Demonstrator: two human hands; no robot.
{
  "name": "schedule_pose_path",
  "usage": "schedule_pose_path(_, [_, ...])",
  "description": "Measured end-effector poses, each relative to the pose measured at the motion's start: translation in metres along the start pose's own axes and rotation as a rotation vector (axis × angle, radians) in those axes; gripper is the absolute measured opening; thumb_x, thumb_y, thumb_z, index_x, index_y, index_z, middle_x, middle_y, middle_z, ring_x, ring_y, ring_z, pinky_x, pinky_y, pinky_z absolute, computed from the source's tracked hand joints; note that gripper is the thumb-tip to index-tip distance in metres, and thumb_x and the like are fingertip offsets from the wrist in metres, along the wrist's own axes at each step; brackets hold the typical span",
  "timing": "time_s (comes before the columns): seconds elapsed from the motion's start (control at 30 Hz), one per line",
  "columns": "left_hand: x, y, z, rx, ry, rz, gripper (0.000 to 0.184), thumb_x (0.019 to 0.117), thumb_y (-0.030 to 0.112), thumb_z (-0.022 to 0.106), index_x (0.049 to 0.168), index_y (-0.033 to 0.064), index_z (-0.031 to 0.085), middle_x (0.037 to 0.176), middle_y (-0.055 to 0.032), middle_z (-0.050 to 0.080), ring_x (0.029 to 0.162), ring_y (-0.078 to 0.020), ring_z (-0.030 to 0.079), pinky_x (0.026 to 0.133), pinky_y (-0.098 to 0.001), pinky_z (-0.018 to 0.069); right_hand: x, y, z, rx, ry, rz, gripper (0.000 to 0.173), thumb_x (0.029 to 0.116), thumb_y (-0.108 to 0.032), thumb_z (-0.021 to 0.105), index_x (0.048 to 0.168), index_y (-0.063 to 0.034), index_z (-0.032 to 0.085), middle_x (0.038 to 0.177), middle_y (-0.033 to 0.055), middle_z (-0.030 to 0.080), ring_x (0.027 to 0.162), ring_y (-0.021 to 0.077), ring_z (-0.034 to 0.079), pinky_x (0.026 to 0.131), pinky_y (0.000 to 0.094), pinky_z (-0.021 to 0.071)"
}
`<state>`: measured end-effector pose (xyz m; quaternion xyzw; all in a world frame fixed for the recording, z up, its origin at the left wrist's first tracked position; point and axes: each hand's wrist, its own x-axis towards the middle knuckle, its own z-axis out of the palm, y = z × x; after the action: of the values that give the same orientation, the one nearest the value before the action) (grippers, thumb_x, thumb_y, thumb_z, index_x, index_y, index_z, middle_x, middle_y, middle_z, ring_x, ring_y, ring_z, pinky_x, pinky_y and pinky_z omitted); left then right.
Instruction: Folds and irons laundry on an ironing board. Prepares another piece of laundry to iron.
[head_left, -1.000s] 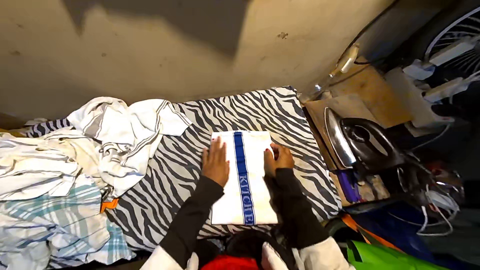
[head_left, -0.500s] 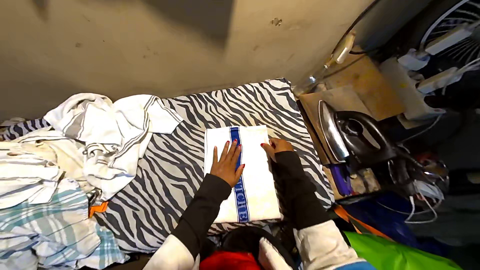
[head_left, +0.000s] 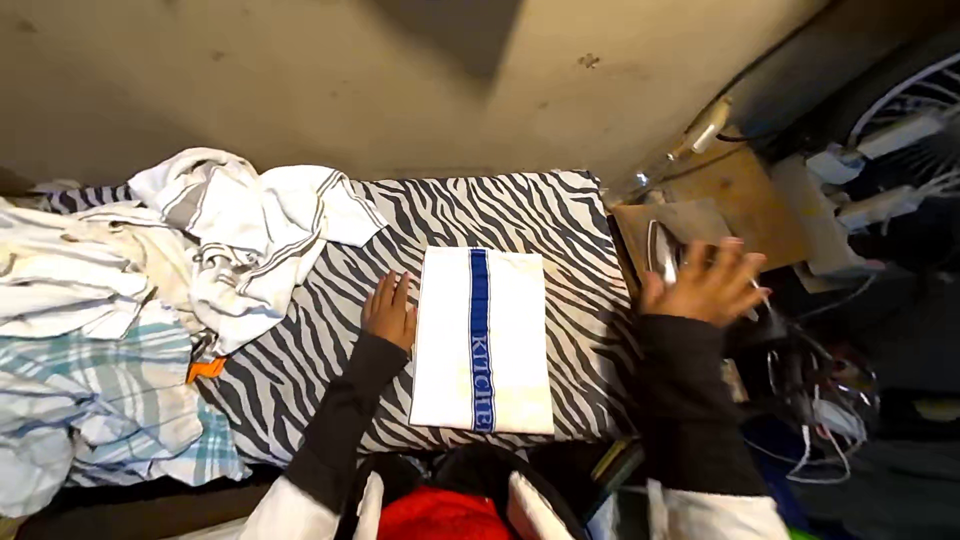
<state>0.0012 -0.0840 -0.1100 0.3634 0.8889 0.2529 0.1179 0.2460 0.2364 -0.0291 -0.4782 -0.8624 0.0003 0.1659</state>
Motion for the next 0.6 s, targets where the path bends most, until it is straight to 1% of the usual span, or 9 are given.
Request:
schedule_pose_path(0.07, [-0.045, -0.004, -0.009, -0.116, 0.054, 0.010, 0.049, 0.1010, 0.016, 0.055, 0.146, -0.0014, 0.053, 0.145, -0.0257, 0.056, 0.133, -0.0458, 0.053, 0.109, -0.0619, 0.0413, 0.026, 0.028, -0.022, -0.086, -0.092, 0.164, 0.062, 0.1070, -0.028, 0.053, 0.156, 0.0064, 0.036, 0.158, 0.0385, 0.033, 0.147, 0.0592, 0.030, 0.116, 0.0728, 0.0250])
schedule_pose_path(0.13, [-0.093, 0.000, -0.008, -0.237, 0.080, -0.002, 0.039, 0.0984, 0.009, 0.056, 0.134, -0.0048, 0.064, 0.125, -0.0245, 0.069, 0.116, -0.0433, 0.065, 0.102, -0.0557, 0.0498, 0.046, 0.046, -0.031, -0.144, -0.245, 0.247, 0.055, 0.1085, -0.026, 0.051, 0.153, 0.0052, 0.041, 0.150, 0.0393, 0.043, 0.138, 0.0581, 0.043, 0.110, 0.0693, 0.0367])
schedule_pose_path(0.17, [-0.114, 0.000, -0.003, -0.290, 0.092, -0.013, 0.036, 0.0971, 0.007, 0.056, 0.130, -0.0054, 0.066, 0.119, -0.0222, 0.072, 0.108, -0.0396, 0.069, 0.096, -0.0523, 0.0542, 0.052, 0.052, -0.036, -0.152, -0.316, 0.252, 0.055, 0.1085, -0.028, 0.052, 0.151, 0.0051, 0.043, 0.146, 0.0398, 0.047, 0.136, 0.0575, 0.047, 0.109, 0.0695, 0.0383])
schedule_pose_path(0.23, [-0.147, 0.000, 0.007, -0.394, 0.102, -0.041, 0.036, 0.0948, 0.005, 0.055, 0.126, -0.0048, 0.069, 0.114, -0.0183, 0.075, 0.099, -0.0326, 0.073, 0.087, -0.0454, 0.0583, 0.055, 0.048, -0.051, -0.073, -0.433, 0.228, 0.062, 0.1075, -0.037, 0.055, 0.145, 0.0109, 0.047, 0.140, 0.0429, 0.051, 0.135, 0.0574, 0.048, 0.111, 0.0696, 0.0347])
schedule_pose_path(0.33, [-0.164, 0.005, 0.014, -0.492, 0.153, -0.114, 0.036, 0.0915, 0.004, 0.054, 0.122, -0.0025, 0.072, 0.110, -0.0134, 0.077, 0.092, -0.0237, 0.073, 0.077, -0.0357, 0.0573, 0.025, -0.030, -0.075, -0.022, -0.481, 0.147, 0.065, 0.1076, -0.044, 0.053, 0.136, 0.0147, 0.054, 0.130, 0.0435, 0.057, 0.128, 0.0586, 0.053, 0.108, 0.0698, 0.0368])
schedule_pose_path(0.4, [-0.163, 0.008, 0.011, -0.564, 0.091, -0.170, 0.035, 0.0946, 0.003, 0.053, 0.126, -0.0025, 0.070, 0.115, -0.0139, 0.076, 0.098, -0.0214, 0.073, 0.083, -0.0356, 0.0574, -0.008, -0.090, -0.077, -0.010, -0.565, 0.048, 0.062, 0.1063, -0.045, 0.055, 0.132, 0.0106, 0.060, 0.120, 0.0400, 0.064, 0.117, 0.0569, 0.061, 0.101, 0.0707, 0.0433])
schedule_pose_path(0.47, [-0.155, 0.009, 0.005, -0.627, 0.028, -0.205, 0.036, 0.0973, 0.002, 0.052, 0.130, -0.0020, 0.067, 0.118, -0.0137, 0.074, 0.095, -0.0150, 0.072, 0.081, -0.0292, 0.0566, -0.039, -0.144, -0.063, 0.013, -0.696, -0.079, 0.062, 0.1041, -0.050, 0.057, 0.129, 0.0068, 0.061, 0.112, 0.0347, 0.068, 0.109, 0.0533, 0.065, 0.093, 0.0692, 0.0494])
schedule_pose_path(0.53, [-0.146, 0.012, 0.000, -0.675, -0.003, -0.213, 0.035, 0.0977, 0.002, 0.053, 0.130, -0.0016, 0.067, 0.118, -0.0125, 0.074, 0.085, -0.0089, 0.071, 0.075, -0.0240, 0.0568, -0.054, -0.185, -0.031, 0.026, -0.750, -0.196, 0.065, 0.1023, -0.056, 0.056, 0.126, 0.0043, 0.062, 0.108, 0.0319, 0.069, 0.104, 0.0520, 0.068, 0.086, 0.0688, 0.0524])
schedule_pose_path(0.6, [-0.143, 0.013, -0.007, -0.683, -0.091, -0.245, 0.037, 0.0984, 0.002, 0.054, 0.134, -0.0008, 0.064, 0.118, -0.0111, 0.074, 0.074, -0.0048, 0.066, 0.067, -0.0218, 0.0536, -0.042, -0.214, -0.005, 0.026, -0.741, -0.217, 0.069, 0.1016, -0.060, 0.054, 0.131, 0.0028, 0.062, 0.115, 0.0323, 0.069, 0.111, 0.0527, 0.066, 0.090, 0.0699, 0.0506])
